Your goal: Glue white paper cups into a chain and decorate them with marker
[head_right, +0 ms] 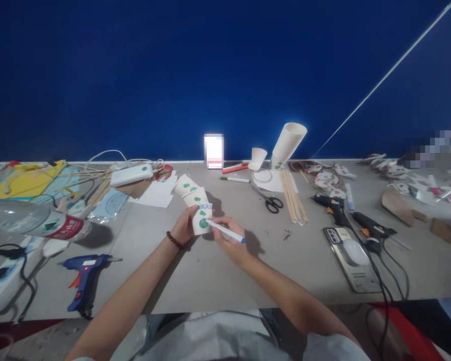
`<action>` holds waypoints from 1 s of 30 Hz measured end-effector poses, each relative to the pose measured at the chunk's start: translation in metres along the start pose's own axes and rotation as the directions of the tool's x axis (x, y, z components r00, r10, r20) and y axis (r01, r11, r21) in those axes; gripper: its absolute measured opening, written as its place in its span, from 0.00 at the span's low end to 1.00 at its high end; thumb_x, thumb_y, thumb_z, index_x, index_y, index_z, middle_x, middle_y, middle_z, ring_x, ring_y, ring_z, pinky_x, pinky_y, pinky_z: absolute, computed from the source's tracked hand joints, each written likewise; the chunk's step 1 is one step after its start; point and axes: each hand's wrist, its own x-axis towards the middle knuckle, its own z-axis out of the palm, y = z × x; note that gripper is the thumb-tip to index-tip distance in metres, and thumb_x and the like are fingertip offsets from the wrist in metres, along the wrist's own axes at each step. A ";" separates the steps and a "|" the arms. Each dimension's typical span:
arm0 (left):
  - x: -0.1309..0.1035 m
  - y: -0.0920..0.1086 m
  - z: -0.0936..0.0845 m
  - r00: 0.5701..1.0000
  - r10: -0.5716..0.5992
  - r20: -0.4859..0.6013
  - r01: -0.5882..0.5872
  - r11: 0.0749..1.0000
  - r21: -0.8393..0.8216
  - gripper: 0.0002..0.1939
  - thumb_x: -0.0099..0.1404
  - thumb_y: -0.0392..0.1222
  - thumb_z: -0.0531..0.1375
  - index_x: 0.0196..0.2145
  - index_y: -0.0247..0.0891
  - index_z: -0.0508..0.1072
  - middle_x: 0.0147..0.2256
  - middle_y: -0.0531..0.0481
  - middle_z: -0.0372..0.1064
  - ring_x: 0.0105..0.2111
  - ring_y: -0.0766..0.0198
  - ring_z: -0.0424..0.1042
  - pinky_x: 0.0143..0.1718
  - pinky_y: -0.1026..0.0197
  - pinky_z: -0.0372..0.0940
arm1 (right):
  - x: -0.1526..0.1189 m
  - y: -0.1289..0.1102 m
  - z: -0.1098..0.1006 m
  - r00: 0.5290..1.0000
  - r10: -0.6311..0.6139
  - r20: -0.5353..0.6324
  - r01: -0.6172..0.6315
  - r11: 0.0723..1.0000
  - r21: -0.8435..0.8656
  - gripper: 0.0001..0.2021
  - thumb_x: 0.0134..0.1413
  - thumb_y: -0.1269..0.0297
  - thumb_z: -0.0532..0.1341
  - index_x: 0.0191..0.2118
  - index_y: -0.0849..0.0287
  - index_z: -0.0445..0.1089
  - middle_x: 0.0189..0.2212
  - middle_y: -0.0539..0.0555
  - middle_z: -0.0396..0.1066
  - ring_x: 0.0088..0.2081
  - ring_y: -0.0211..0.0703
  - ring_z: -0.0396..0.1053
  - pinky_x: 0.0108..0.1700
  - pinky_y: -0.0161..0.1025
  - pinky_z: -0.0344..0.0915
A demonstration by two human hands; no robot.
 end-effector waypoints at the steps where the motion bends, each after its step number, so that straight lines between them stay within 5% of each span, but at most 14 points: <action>1: 0.000 0.000 0.000 1.000 0.007 0.005 -0.007 1.000 0.005 0.16 0.60 0.44 0.65 0.40 0.28 0.79 0.37 0.37 0.81 0.33 0.55 0.79 0.37 0.57 0.73 | -0.001 0.001 0.001 1.000 0.012 0.000 -0.012 1.000 0.020 0.05 0.63 0.62 0.63 0.42 0.54 0.74 0.42 0.57 0.83 0.45 0.48 0.82 0.47 0.44 0.79; 30: 0.002 -0.007 -0.003 0.998 0.057 0.031 -0.058 0.998 0.014 0.17 0.59 0.47 0.68 0.40 0.28 0.79 0.38 0.37 0.81 0.37 0.52 0.79 0.42 0.55 0.72 | 0.000 0.001 0.001 0.994 -0.103 0.036 0.106 0.986 -0.125 0.06 0.62 0.68 0.62 0.41 0.55 0.76 0.43 0.57 0.82 0.46 0.49 0.81 0.52 0.49 0.78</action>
